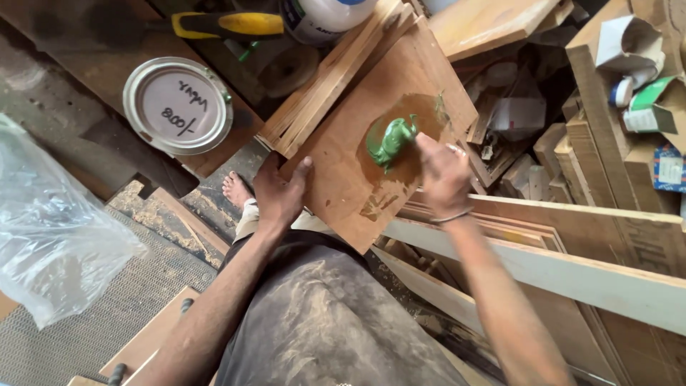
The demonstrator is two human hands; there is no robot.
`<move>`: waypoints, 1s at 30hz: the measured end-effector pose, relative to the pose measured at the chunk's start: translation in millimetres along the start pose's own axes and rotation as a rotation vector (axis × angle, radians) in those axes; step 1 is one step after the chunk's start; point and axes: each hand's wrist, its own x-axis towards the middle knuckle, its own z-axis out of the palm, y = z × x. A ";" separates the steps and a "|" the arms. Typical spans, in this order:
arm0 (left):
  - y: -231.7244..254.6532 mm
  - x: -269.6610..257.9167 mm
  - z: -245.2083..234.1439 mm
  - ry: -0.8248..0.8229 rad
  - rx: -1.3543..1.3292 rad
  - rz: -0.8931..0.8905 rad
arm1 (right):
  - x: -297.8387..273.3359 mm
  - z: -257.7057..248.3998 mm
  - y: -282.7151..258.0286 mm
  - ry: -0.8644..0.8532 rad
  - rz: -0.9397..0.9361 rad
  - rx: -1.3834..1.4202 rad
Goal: Mix green pigment with wood filler and apply it to a wooden workpiece.
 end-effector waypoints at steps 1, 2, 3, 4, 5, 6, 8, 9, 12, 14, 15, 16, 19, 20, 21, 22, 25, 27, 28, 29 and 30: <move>-1.0 -0.8 1.5 0.002 -0.001 -0.001 | -14.2 4.9 -2.5 -0.001 -0.002 0.000; -2.0 -1.5 2.1 0.001 0.007 -0.042 | -28.4 10.0 -5.9 0.050 -0.162 -0.142; -2.9 -0.9 2.0 0.011 0.013 -0.084 | -38.1 16.5 -9.0 0.099 -0.333 -0.279; -4.3 0.4 3.4 0.025 0.010 -0.085 | -38.1 1.4 -8.8 0.097 -0.347 -0.274; -5.9 0.2 3.0 0.041 0.065 -0.035 | -38.2 -12.0 -9.2 -0.071 -0.362 -0.278; -6.7 -0.6 3.8 0.057 0.120 0.014 | -38.3 -26.7 -8.0 -0.239 -0.378 -0.283; -23.8 1.4 4.4 0.069 0.122 0.149 | -14.5 -58.4 -22.0 -0.340 -0.333 -0.288; -32.7 1.7 10.0 0.108 0.102 0.257 | 1.0 -78.8 -25.1 -0.469 -0.317 -0.299; -29.5 1.9 10.0 0.089 0.092 0.149 | 56.8 -81.2 -6.2 -0.337 -0.210 -0.195; -9.7 -2.9 1.7 0.062 0.083 0.056 | 70.2 -58.0 -1.3 -0.340 -0.210 -0.162; 2.4 -0.7 2.3 0.035 0.056 -0.024 | 82.4 -50.7 2.7 -0.332 -0.215 -0.147; 1.2 -0.6 3.1 0.035 0.051 -0.023 | 74.6 -45.4 10.4 -0.331 -0.217 -0.152; -5.1 -2.0 2.1 0.049 -0.005 -0.035 | 56.9 -34.4 11.4 -0.387 -0.215 -0.203; -7.4 -3.0 2.0 0.057 0.047 -0.005 | 47.6 -37.1 0.1 -0.414 -0.128 -0.183; -8.7 -0.8 2.9 0.047 0.101 0.033 | 35.4 -41.6 -10.6 -0.430 -0.024 -0.165; -9.5 0.3 2.1 0.044 0.102 0.030 | 34.2 -40.4 -22.8 -0.432 -0.021 -0.165; -12.2 -1.1 2.6 0.057 0.061 0.076 | 27.0 -34.4 -52.0 -0.451 0.308 -0.041; -11.2 1.3 1.8 0.025 0.147 -0.024 | 23.3 -22.4 -64.9 -0.343 0.639 0.254; -10.4 0.0 0.7 0.023 0.147 -0.025 | 22.6 -19.5 -73.1 -0.342 0.641 0.254; -8.6 0.9 1.0 0.025 0.109 -0.011 | 23.7 -17.5 -80.4 -0.220 0.832 0.523; -6.5 1.6 1.5 0.027 0.071 0.003 | 24.9 -15.7 -87.6 -0.087 1.013 0.795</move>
